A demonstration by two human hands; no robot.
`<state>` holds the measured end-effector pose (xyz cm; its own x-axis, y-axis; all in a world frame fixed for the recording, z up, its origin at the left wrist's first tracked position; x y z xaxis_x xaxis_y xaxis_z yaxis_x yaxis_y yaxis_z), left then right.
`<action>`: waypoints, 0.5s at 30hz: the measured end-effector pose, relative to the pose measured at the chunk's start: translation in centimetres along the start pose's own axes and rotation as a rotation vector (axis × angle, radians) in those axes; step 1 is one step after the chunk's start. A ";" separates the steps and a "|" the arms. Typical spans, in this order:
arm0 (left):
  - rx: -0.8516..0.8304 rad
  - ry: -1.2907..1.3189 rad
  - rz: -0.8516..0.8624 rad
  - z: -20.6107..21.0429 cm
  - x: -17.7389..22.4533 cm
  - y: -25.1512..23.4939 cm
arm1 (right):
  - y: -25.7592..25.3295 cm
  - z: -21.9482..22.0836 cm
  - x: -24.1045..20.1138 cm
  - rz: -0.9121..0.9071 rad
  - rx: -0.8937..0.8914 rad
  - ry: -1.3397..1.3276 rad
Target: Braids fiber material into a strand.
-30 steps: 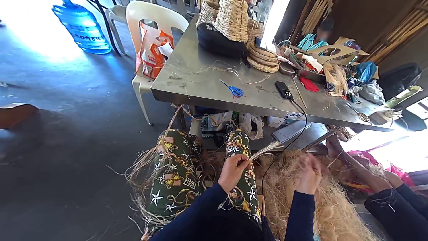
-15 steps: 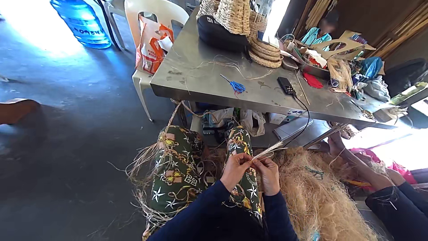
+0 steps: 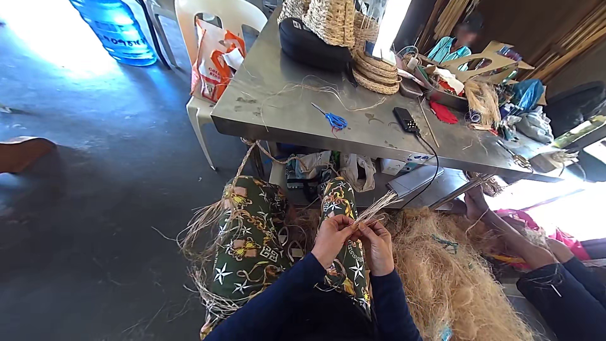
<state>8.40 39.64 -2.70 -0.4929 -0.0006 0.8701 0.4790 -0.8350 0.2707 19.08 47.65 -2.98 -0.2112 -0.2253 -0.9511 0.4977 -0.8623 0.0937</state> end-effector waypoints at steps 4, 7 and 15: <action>-0.014 -0.072 0.050 0.1 0.3 0.0 | -0.1 0.1 0.3 0.016 0.010 0.003; -0.015 -0.118 0.071 0.2 0.3 -0.1 | -0.2 -0.1 0.4 0.010 0.032 -0.005; 0.022 -0.130 0.090 -0.1 0.1 -0.1 | 0.3 -0.5 0.8 0.030 0.130 -0.058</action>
<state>8.19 39.67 -2.65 -0.3495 -0.0023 0.9369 0.5335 -0.8225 0.1970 19.46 47.45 -3.88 -0.2478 -0.2746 -0.9291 0.3920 -0.9054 0.1630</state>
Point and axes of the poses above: each hand's wrist, its own y-axis away from the middle knuckle, its own z-axis out of the palm, x = y × z, the point moved 10 cm from there along -y, towards the middle knuckle, and after that the axes turned 7 degrees about y, right-handed, at the moved point
